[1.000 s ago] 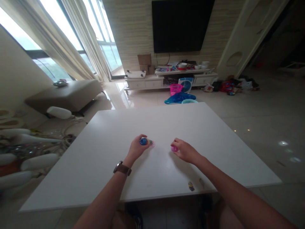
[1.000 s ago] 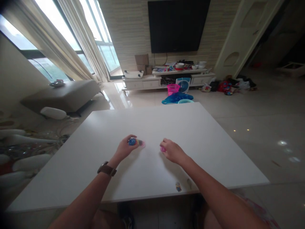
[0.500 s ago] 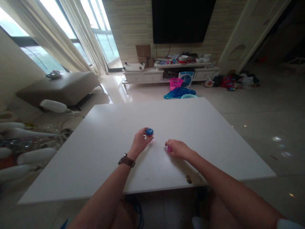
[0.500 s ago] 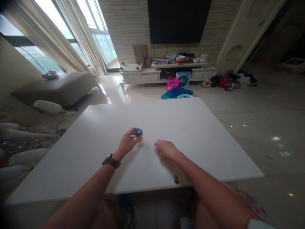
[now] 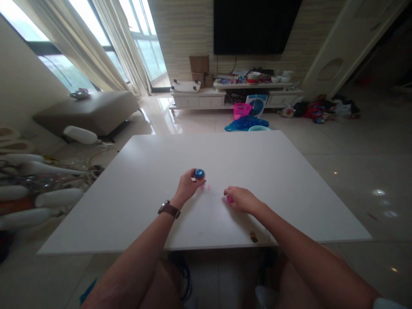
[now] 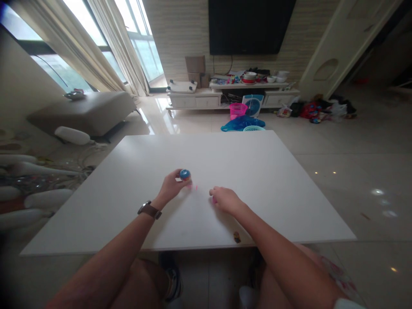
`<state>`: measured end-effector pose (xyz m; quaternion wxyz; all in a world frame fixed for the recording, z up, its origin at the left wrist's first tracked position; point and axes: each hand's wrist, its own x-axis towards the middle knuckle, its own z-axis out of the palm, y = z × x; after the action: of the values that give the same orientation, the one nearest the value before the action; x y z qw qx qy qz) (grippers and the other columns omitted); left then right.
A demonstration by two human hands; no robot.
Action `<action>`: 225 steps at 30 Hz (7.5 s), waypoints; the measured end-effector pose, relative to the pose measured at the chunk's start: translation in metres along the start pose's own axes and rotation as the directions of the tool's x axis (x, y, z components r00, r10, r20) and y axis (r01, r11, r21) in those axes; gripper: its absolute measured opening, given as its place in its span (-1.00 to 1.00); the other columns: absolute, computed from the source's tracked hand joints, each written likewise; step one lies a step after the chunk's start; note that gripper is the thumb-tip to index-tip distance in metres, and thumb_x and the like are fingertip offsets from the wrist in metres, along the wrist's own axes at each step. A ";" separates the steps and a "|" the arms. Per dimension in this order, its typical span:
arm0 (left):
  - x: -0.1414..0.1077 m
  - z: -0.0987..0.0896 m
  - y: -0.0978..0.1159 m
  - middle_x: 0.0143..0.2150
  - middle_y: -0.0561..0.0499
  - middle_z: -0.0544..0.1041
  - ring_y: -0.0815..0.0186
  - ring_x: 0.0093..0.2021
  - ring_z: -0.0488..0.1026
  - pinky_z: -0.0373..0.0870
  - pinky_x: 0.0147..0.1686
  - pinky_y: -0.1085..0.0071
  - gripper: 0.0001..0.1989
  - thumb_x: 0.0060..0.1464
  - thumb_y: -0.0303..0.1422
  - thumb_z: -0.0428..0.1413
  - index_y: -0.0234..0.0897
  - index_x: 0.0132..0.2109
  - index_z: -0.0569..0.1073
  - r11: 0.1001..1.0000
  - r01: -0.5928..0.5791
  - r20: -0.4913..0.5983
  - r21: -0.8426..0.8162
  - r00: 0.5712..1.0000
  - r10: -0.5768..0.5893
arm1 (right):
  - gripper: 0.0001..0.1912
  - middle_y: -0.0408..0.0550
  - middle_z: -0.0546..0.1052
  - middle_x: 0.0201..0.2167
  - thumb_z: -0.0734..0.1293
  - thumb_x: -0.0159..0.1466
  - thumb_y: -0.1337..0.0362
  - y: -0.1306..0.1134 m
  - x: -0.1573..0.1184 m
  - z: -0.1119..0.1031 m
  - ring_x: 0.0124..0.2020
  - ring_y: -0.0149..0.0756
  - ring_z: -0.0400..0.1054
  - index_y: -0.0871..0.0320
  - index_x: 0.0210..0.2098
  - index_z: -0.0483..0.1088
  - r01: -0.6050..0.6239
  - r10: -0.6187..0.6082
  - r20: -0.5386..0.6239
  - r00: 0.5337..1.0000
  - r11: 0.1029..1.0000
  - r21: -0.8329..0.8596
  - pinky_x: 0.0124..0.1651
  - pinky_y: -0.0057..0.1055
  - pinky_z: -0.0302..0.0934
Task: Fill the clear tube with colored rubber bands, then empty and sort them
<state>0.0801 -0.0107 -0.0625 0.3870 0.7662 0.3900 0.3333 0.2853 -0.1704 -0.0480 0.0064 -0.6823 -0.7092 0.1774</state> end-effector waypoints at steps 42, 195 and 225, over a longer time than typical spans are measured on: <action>-0.009 0.010 0.033 0.10 -0.13 0.56 0.17 0.09 0.54 0.58 0.06 0.16 -0.30 -0.03 -0.47 0.32 -0.18 0.27 0.35 0.964 -0.253 0.133 -0.085 0.956 0.263 | -0.58 0.01 0.57 0.06 0.42 0.28 0.11 -0.031 0.033 -0.014 -0.06 -0.21 0.54 0.04 0.10 0.42 0.316 0.289 -0.523 0.802 0.537 0.782 -0.08 -0.26 0.49; -0.013 0.023 0.020 0.10 -0.09 0.54 0.28 -0.10 0.55 0.53 -0.10 0.35 -0.65 0.11 -0.21 0.36 -0.15 0.02 0.55 0.314 0.678 0.609 -0.665 0.735 -0.299 | -0.37 -0.23 0.44 -0.14 0.60 -0.02 0.03 -0.040 0.039 -0.003 -0.16 -0.33 0.51 -0.01 -0.16 0.18 0.378 0.678 -0.190 0.710 -0.139 0.915 -0.06 -0.23 0.53; -0.004 0.034 -0.007 -0.29 -0.12 0.62 0.38 -0.29 0.60 0.54 -0.17 0.49 -0.84 0.08 -0.59 0.30 -0.40 -0.19 0.50 0.474 0.568 0.227 -0.673 0.768 -0.598 | -0.35 -0.16 0.43 -0.13 0.60 -0.06 0.01 -0.024 0.045 0.000 -0.20 -0.28 0.44 0.00 -0.12 0.26 0.312 0.731 -0.283 0.620 0.101 0.945 -0.09 -0.22 0.44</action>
<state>0.1034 -0.0227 -0.0856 0.7320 0.3697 0.4746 0.3197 0.2586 -0.1267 -0.0522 0.7021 -0.6119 -0.2097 0.2978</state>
